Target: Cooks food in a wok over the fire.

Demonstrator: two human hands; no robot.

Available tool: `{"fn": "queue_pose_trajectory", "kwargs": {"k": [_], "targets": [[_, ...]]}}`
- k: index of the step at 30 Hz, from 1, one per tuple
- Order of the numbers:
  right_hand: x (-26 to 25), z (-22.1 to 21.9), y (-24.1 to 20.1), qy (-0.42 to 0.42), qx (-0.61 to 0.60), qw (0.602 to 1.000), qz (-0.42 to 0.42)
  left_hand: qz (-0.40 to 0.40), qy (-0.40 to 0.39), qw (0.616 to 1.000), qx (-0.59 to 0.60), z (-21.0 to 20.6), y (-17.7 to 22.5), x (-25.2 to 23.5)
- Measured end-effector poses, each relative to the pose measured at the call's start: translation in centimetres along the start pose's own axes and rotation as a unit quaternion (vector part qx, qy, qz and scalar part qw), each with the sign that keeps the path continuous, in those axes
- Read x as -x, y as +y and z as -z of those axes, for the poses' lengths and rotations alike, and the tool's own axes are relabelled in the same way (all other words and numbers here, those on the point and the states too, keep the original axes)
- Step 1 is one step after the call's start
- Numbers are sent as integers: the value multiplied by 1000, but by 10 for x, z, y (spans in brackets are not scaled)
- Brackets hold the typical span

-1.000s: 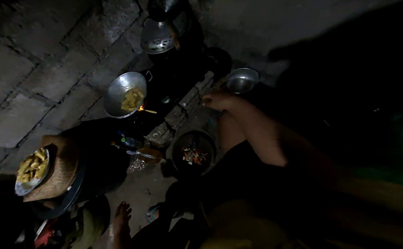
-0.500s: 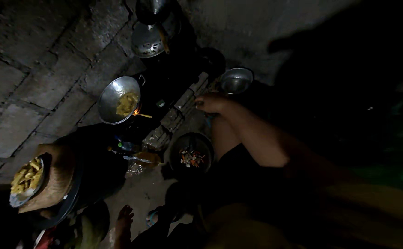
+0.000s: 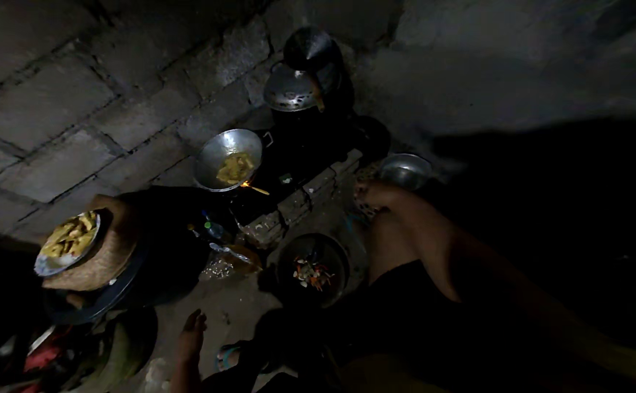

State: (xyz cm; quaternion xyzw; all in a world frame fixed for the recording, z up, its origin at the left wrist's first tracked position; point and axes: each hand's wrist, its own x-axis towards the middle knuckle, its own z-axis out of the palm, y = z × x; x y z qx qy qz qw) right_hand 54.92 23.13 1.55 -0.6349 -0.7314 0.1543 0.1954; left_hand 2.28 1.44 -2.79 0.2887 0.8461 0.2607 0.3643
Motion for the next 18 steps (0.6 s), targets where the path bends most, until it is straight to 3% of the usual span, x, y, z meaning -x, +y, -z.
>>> {"fn": "queue_pose_trajectory", "kwargs": {"k": [2,3,5,11,18], "targets": [[-36,-8,22,-182,-55,977,-95,-4,3,1000,4,3,3,-1],[-47,-17,33,-204,-54,970,-123,-7,2,1000,8,5,4,-3],[-57,-35,53,-186,-37,973,-131,-9,1,1000,17,8,5,-6],[-37,7,8,-221,-58,963,-146,-36,7,999,22,20,8,-10],[-38,-1,7,-203,-54,963,-171,-49,10,998,40,29,11,-12]]}}
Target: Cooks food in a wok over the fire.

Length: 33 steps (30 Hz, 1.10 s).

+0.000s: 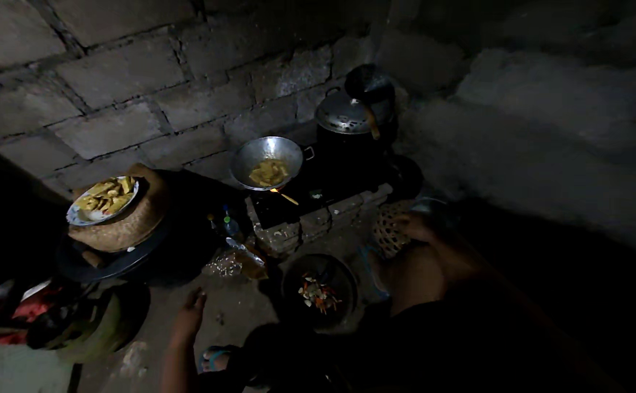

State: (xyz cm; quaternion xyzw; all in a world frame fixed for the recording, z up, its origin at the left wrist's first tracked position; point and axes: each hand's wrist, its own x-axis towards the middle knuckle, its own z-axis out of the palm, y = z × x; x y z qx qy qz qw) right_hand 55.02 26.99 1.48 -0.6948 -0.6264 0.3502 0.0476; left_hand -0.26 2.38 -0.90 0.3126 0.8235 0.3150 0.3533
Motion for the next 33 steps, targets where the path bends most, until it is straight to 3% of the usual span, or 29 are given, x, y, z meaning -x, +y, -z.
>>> {"fn": "queue_pose_trajectory", "kwargs": {"k": [33], "targets": [[0,-2,-10,-13,-54,998,-28,-19,-9,1000,-18,-2,2,0]]}}
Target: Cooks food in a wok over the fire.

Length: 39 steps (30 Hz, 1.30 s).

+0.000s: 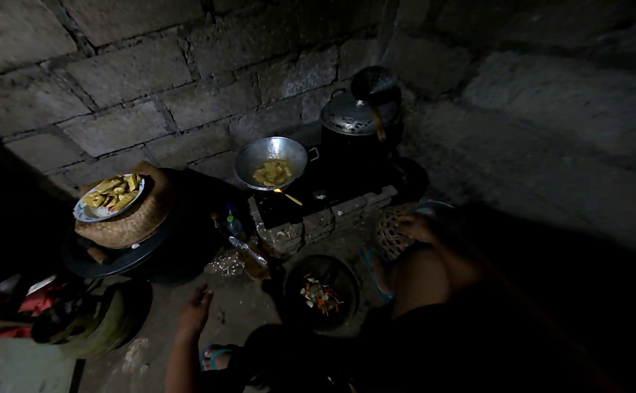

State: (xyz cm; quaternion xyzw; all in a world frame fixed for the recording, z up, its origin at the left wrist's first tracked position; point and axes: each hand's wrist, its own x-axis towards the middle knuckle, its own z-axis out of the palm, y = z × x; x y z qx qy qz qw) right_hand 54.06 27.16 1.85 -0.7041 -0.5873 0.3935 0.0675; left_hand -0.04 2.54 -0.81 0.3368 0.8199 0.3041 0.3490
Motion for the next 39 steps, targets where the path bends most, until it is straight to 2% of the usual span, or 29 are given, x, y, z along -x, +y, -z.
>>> {"fn": "queue_pose_trajectory", "kwargs": {"k": [39], "targets": [[-1,-2,-6,-8,-2,1000,5,0,-11,1000,-9,-4,3,0]]}}
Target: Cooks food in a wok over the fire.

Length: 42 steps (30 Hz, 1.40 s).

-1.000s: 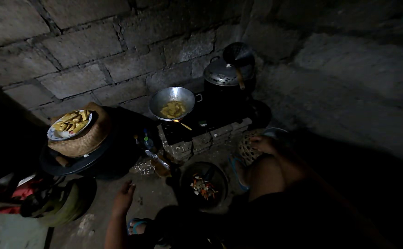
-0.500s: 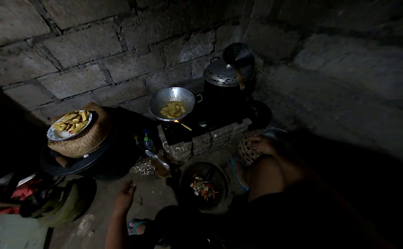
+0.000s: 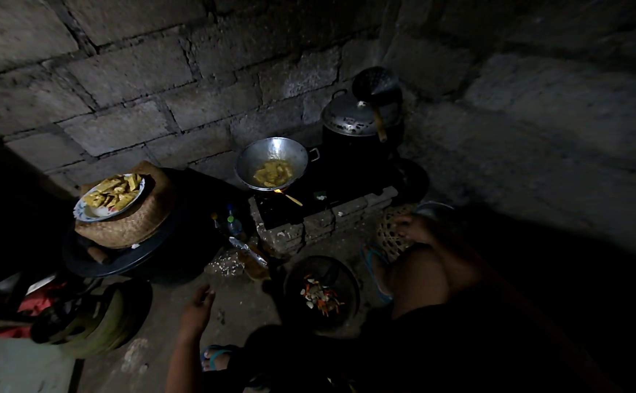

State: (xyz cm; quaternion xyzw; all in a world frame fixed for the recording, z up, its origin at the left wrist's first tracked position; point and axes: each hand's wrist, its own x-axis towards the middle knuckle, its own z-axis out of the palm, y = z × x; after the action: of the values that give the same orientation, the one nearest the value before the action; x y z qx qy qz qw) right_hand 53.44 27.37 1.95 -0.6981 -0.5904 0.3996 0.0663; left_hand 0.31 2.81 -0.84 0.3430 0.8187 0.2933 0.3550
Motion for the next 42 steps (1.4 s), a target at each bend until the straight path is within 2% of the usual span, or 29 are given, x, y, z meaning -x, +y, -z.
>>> {"fn": "queue_pose_trajectory", "kwargs": {"k": [42], "targets": [[-4,-1,2,5,-14,1000,-2,3,-3,1000,-11,1,2,2]]}}
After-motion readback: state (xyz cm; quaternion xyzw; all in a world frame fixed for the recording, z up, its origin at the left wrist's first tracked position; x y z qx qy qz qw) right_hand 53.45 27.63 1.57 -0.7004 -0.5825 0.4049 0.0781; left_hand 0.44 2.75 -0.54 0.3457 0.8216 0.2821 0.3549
